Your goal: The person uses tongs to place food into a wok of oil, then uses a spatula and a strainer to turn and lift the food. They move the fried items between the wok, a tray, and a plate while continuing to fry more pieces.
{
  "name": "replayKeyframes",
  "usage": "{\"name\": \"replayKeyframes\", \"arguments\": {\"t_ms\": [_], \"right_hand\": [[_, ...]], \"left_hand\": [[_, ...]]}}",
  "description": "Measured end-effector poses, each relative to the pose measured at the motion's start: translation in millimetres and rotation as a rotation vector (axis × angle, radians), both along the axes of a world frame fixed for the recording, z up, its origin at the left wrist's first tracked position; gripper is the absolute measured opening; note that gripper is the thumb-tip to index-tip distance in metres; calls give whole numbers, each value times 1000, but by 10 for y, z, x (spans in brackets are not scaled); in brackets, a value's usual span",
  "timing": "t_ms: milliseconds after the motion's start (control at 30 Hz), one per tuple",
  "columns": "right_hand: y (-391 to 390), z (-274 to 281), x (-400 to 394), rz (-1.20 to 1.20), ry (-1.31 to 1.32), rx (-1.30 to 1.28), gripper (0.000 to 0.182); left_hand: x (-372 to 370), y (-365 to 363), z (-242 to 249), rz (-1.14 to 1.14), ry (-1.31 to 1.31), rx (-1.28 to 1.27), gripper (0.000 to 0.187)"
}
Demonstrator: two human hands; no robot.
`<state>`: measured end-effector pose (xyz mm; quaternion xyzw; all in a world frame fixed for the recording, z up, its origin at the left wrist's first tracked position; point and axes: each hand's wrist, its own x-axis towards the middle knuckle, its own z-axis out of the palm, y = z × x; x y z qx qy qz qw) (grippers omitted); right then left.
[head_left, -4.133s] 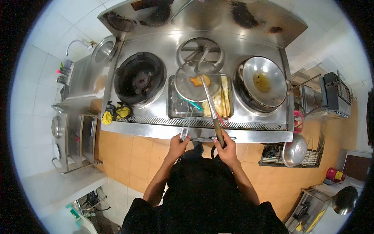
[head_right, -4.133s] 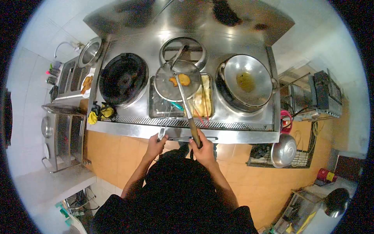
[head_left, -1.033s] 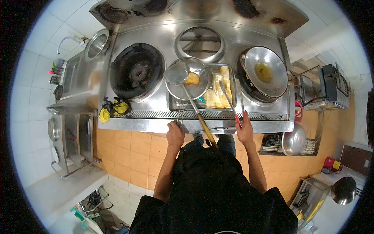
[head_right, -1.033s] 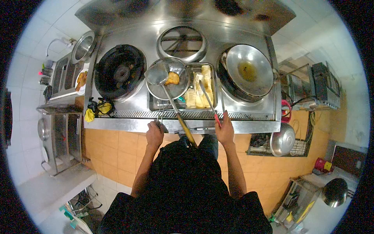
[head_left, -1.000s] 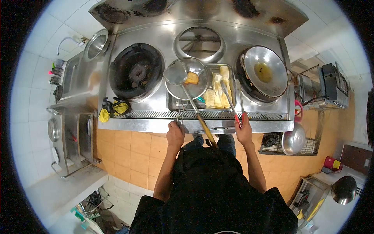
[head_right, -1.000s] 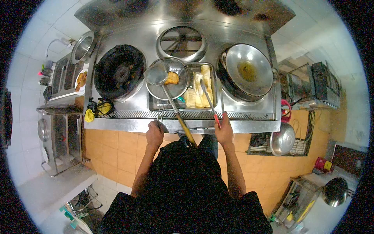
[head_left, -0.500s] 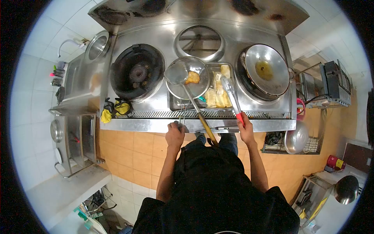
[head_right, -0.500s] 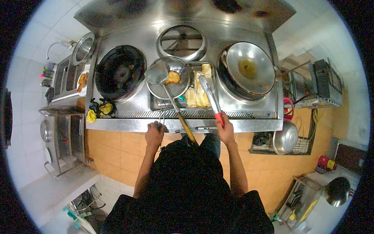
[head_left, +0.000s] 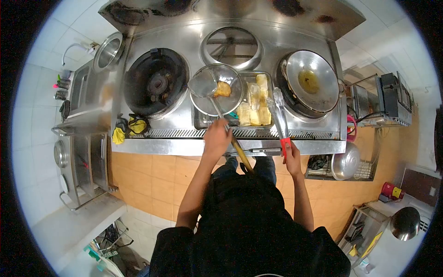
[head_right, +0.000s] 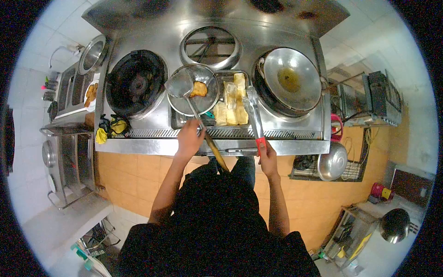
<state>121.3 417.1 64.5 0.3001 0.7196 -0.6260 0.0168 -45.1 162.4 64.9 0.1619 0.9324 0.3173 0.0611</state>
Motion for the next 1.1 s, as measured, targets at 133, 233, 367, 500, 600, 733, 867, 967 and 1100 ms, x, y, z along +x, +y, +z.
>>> {"name": "replayKeyframes", "arguments": {"t_ms": [133,233,367,500,600,733,867,967,1100], "right_hand": [[-65,16,33,-11,49,-15,43],[-91,-105,99,-22,63,-19,42],[-122,-217,177,-30,96,-51,43],[-67,-171,165,-28,28,-112,47],[6,-46,97,4,-19,-167,47],[144,67,-2,51,-56,-204,45],[253,-130,65,64,20,-135,53],[341,-80,105,70,-21,-152,53],[426,-193,184,87,-10,-114,52]], "left_hand": [[-645,784,-102,-305,121,-54,23],[-1033,1265,-173,-380,186,-183,38],[-1232,1570,-386,-428,229,-363,44],[-1271,1673,-501,-497,112,-569,43],[-1262,1708,-541,-514,62,-643,40],[-1302,1745,-438,-501,-15,-658,38],[-1390,1736,-402,-566,-3,-678,38],[-1471,1763,-358,-628,-107,-682,40],[-1495,1729,-502,-580,-85,-596,42]]}}
